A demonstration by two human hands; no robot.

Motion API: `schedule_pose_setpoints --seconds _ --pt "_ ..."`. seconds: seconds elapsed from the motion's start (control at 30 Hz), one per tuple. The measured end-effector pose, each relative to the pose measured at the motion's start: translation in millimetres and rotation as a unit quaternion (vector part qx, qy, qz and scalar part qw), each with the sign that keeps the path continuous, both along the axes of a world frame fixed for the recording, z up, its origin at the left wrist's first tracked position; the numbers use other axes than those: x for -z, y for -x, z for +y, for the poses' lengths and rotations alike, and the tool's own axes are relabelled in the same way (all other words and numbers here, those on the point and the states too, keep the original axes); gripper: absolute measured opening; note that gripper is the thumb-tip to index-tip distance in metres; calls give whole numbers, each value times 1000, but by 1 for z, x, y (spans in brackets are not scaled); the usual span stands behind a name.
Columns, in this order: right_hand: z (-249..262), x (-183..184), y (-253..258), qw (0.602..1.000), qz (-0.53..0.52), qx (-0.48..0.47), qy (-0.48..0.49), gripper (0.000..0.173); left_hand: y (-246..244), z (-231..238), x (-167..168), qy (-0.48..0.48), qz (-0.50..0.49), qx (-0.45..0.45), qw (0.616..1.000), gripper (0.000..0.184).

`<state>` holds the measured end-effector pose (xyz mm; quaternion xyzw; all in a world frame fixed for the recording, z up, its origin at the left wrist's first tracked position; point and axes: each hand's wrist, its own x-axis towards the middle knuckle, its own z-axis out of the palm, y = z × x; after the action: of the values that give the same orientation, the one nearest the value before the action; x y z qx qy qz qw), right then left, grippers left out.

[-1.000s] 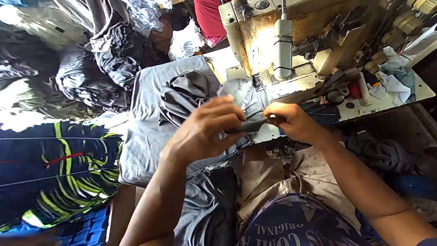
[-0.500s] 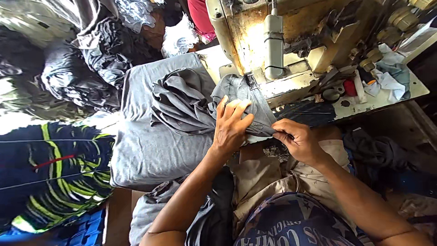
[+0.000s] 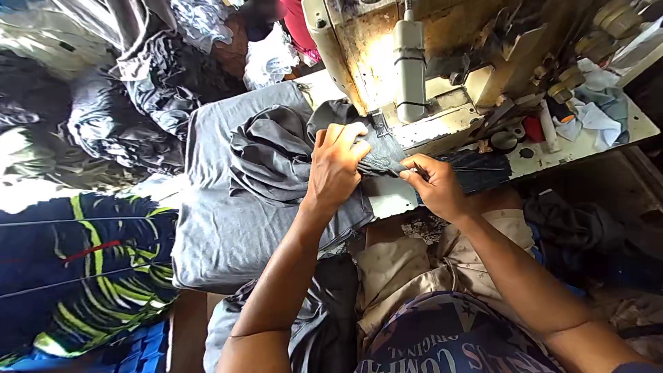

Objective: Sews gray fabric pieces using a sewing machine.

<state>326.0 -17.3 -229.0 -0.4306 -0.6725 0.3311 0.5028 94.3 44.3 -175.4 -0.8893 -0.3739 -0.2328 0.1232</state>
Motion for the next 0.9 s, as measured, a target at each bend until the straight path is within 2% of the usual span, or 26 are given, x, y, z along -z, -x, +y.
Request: schedule_pose_setpoints --seconds 0.17,0.27,0.3,0.37,0.47,0.6,0.67,0.8,0.83,0.9 --pt "6 -8 3 1000 11 -10 10 11 14 0 -29 82 41 44 995 18" --pt "14 -8 3 1000 17 -22 -6 13 34 -8 -52 113 81 -6 990 55" --pt "18 -7 3 999 23 -28 -14 14 42 -11 -60 113 83 -21 990 60" --pt "22 -6 4 999 20 -33 -29 13 57 -18 -76 99 80 -27 992 51" --pt "18 -15 -4 997 -43 -58 -40 12 54 -44 -91 89 31 64 993 29" --pt "-2 -33 -17 976 -101 -186 -52 14 26 -67 -61 163 -37 238 957 17" --pt "-19 -34 -19 972 -99 -208 -53 12 14 -69 -42 202 -62 282 936 16" --pt "-38 -12 -18 983 -57 -156 -80 14 -6 -67 -16 223 -129 286 923 18" --pt "-40 -8 -18 985 -40 -142 -86 13 -10 -66 -12 200 -129 265 934 25" --pt "-46 -4 -19 989 -19 -115 -95 12 -14 -58 -4 99 -69 195 973 40"
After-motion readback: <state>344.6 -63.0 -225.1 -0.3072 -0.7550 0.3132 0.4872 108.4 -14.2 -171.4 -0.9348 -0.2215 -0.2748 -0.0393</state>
